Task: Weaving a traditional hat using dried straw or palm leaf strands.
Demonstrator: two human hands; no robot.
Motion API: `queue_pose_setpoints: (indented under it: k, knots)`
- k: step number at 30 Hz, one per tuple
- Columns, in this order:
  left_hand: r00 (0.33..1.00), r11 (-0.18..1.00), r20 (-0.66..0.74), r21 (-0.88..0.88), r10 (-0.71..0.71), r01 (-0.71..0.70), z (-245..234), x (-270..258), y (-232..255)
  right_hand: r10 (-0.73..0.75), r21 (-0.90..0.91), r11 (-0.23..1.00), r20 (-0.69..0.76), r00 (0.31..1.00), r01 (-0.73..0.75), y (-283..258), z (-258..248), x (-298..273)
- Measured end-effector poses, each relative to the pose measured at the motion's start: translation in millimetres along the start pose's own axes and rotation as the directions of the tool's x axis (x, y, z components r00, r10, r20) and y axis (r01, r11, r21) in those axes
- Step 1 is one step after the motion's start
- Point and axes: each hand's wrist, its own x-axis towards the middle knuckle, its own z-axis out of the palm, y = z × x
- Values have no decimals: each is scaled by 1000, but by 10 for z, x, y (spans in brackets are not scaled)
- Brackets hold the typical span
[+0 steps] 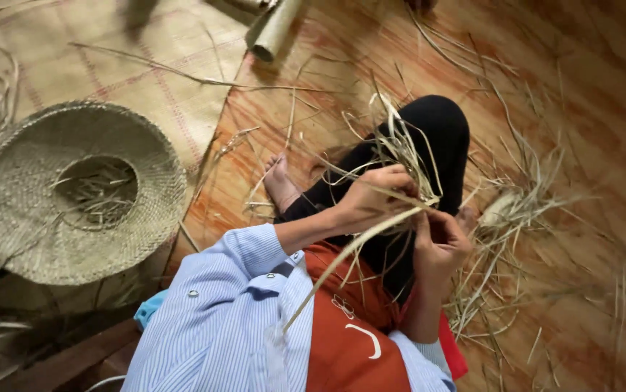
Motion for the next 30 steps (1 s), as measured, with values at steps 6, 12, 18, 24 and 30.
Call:
queue_pose_setpoints:
  k: [6, 12, 18, 24, 30]
  knots:
    - [999, 999, 17, 0, 38, -38, -17, -10, 53, 3, 44, 999, 52, 999, -6, -166, 14, 35]
    - [998, 995, -20, -81, 60, -61, 16, -10, -126, 10, 7, 1000, 44, 999, -10, -128, 14, 21]
    - [990, 997, -136, -69, 23, -32, -19, -34, -15, -1, -40, 999, 121, 993, 6, -97, 23, 20]
    - [967, 984, -239, -131, 90, -124, -233, 72, -92, 45, 6, 999, 136, 990, -46, -55, 10, -11]
    - [938, 999, -344, 5, -34, 39, -482, 112, -28, 20, 41, 999, 93, 995, -23, -189, 15, -28]
